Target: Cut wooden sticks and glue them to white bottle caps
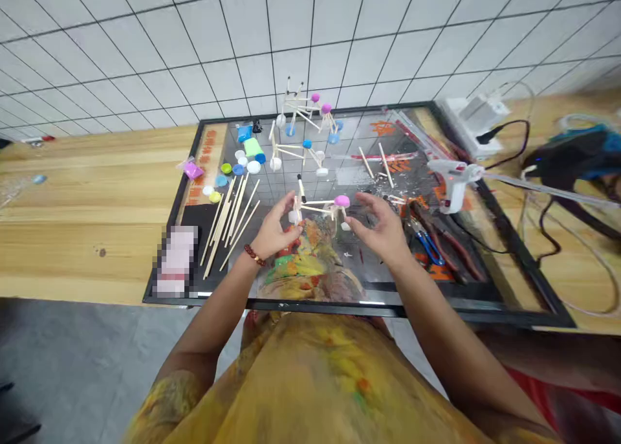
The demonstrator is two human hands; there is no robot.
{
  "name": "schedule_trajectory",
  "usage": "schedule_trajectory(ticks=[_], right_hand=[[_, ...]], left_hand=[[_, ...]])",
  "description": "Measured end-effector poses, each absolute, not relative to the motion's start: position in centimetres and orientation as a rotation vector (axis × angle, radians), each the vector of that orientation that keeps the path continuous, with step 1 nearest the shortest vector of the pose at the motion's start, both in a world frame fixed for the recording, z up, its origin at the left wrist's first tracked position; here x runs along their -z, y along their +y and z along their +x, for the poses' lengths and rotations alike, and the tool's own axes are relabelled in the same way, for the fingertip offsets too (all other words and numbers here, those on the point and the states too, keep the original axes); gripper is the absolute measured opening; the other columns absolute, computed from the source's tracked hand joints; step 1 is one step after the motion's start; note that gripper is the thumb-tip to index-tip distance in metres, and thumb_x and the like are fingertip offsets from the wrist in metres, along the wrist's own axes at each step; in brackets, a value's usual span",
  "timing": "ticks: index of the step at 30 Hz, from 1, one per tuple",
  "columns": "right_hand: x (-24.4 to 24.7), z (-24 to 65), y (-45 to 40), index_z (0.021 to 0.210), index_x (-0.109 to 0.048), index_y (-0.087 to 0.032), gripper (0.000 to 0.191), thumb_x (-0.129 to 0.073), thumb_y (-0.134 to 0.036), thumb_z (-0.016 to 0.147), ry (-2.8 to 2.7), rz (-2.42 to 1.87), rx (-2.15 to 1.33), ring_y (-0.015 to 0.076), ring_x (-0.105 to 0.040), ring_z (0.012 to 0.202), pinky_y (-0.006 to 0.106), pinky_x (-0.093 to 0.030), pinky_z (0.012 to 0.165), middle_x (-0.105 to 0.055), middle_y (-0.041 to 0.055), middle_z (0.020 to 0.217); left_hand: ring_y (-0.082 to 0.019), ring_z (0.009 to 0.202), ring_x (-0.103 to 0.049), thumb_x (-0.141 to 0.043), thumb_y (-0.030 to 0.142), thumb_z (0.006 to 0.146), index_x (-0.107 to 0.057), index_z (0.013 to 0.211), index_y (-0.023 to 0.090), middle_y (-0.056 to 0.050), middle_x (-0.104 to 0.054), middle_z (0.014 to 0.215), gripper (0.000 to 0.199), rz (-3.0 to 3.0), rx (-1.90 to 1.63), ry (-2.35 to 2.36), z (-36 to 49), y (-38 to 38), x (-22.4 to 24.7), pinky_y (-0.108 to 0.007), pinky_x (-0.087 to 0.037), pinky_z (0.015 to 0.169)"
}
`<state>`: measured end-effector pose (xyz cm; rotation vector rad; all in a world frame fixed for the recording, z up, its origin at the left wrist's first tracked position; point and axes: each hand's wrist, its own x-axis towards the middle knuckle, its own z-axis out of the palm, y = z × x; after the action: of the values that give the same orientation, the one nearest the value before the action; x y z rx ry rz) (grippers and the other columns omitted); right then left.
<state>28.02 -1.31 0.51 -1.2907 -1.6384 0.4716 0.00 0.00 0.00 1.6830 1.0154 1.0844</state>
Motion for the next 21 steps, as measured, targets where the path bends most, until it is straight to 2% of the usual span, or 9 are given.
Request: schedule_trajectory(ticks=[4,9,14,18,21], right_hand=[[-0.5,27.8,-2.0,0.118,-0.07,-0.022,0.041,-0.073,-0.037,0.081,-1.591,-1.326,-0.381,0.0286,-0.069,0.104,0.048,-0.057,0.09,-0.073,0.012,0.117],[-1.4,26.1,-3.5,0.101,-0.076,-0.02,0.024,-0.066,-0.039,0.09,-1.623,-1.39,-0.318,0.0184,-0.062,0.069,0.035,-0.053,0.072,-0.07,0.0043,0.082],[-1.7,24.4,-3.1,0.102,-0.08,-0.02,0.032,-0.064,-0.045,0.092,-1.836,-1.549,-0.251,0.0208,-0.064,0.071,0.032,-0.046,0.069,-0.068,0.0045,0.075],[-1.8,24.4,-2.4,0.102,-0.081,-0.02,0.029,-0.059,-0.037,0.093,-1.855,-1.594,-0.191,0.0208,-0.062,0.069,0.033,-0.044,0.068,-0.067,0.0049,0.073],[-1.9,25.1,-2.3,0.097,-0.08,-0.02,0.024,-0.063,-0.034,0.088,-1.724,-1.466,-0.233,0.0212,-0.062,0.072,0.035,-0.047,0.074,-0.066,0.0043,0.073]], left_hand=[[-0.031,0.132,-0.063,-0.086,0.037,0.074,-0.054,0.148,0.019,-0.017,-0.063,0.146,0.083,1.613,-1.088,1.002,-0.4,0.5,-0.1,-0.047,-0.046,0.119],[-0.03,0.126,-0.066,-0.091,0.037,0.067,-0.056,0.145,0.018,-0.017,-0.063,0.144,0.088,1.567,-1.126,1.03,0.0,0.5,-0.8,-0.044,-0.05,0.113],[-0.032,0.13,-0.062,-0.089,0.03,0.067,-0.054,0.148,0.019,-0.016,-0.058,0.149,0.088,1.634,-1.118,1.084,0.6,0.1,-1.4,-0.043,-0.048,0.115],[-0.032,0.133,-0.059,-0.085,0.025,0.069,-0.056,0.146,0.02,-0.015,-0.06,0.145,0.083,1.625,-1.121,1.116,0.9,0.3,-1.1,-0.044,-0.044,0.118],[-0.032,0.138,-0.056,-0.08,0.021,0.067,-0.052,0.147,0.018,-0.016,-0.06,0.146,0.085,1.509,-1.155,1.096,0.8,0.9,-0.9,-0.043,-0.045,0.116]])
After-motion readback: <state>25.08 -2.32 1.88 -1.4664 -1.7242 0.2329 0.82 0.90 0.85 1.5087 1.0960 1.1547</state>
